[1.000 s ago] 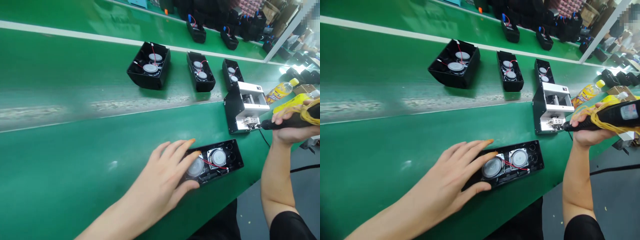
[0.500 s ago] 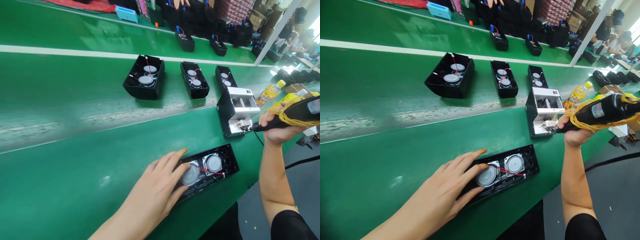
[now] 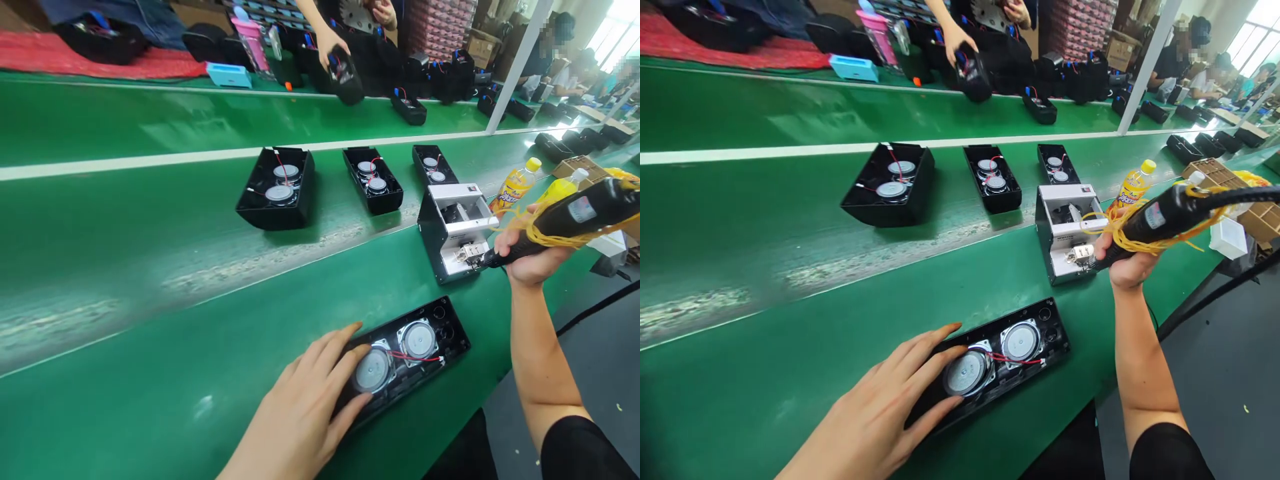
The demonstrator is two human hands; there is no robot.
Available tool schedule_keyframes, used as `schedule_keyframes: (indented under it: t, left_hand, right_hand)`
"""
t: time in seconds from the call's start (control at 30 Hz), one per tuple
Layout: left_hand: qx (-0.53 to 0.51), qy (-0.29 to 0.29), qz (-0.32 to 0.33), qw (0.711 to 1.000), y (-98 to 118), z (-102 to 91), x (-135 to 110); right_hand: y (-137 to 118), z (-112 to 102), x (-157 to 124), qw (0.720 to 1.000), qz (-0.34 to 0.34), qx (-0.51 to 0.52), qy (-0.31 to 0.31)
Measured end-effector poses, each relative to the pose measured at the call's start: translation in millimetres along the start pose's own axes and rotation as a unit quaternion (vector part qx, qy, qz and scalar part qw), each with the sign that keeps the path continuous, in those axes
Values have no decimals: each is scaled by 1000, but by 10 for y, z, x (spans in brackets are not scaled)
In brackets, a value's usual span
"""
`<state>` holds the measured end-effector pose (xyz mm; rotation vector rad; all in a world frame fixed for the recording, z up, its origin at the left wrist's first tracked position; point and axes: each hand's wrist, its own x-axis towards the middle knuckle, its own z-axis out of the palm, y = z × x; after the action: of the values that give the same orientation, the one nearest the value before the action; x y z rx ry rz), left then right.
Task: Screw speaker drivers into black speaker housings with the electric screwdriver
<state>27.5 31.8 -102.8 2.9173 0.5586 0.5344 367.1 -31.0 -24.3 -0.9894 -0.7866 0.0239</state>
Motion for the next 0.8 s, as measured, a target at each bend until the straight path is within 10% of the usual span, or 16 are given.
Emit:
schedule_keyframes:
  t: [0.8]
  left_hand:
    - [-40,-34,-41,998,-36,6,-8]
  right_hand:
    - [-73,138,57,999,30,34,-14]
